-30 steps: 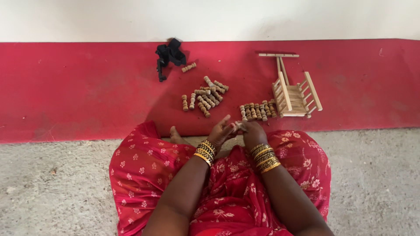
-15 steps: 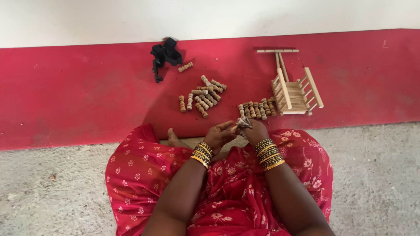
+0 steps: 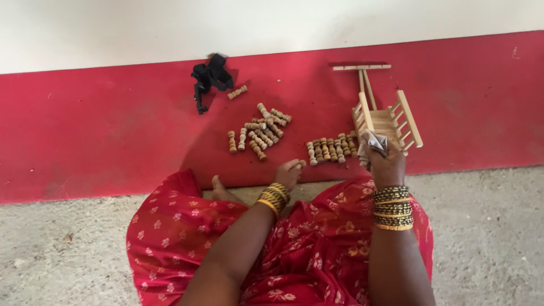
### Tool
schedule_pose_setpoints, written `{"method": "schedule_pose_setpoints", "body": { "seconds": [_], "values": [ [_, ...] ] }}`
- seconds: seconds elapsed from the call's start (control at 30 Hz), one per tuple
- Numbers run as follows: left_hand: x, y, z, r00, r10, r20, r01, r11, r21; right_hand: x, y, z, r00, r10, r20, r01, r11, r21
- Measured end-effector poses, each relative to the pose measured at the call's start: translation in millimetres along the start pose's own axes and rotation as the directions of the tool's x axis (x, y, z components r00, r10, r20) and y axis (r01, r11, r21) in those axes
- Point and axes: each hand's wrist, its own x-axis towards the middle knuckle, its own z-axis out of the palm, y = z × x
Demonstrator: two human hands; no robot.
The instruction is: The person sits on the floor and wipes small wooden spindle-shaped pieces one at a time with a cloth, setting the wiped pieces in a pile beside a small wooden chair frame. They continue picking up unwiped pieces from a pile and rubbing each with the cloth.
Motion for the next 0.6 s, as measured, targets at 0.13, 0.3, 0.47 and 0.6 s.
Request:
{"method": "schedule_pose_setpoints", "body": {
  "seconds": [0.13, 0.3, 0.47, 0.6],
  "values": [
    [16.0, 22.0, 44.4, 0.961, 0.274, 0.021, -0.261, 0.885, 0.385, 13.6, 17.1, -0.7, 1.000, -0.016, 0.008, 0.016, 0.996, 0.083],
    [39.2, 19.7, 87.9, 0.841, 0.528, 0.118, -0.493, 0.658, 0.569, 24.3, 30.4, 0.3, 0.999, -0.027, 0.022, 0.023, 0.983, 0.182],
    [47.2, 14.4, 103.3, 0.905, 0.360, 0.225, -0.400, 0.547, 0.736, 27.4, 29.6, 1.6, 0.998, -0.057, 0.011, 0.053, 0.976, 0.213],
    [38.3, 30.0, 112.7, 0.985, 0.058, 0.161, -0.166, 0.544, 0.822, 27.9, 29.7, 2.4, 1.000, -0.028, -0.001, 0.027, 0.961, 0.276]
  ]
}}
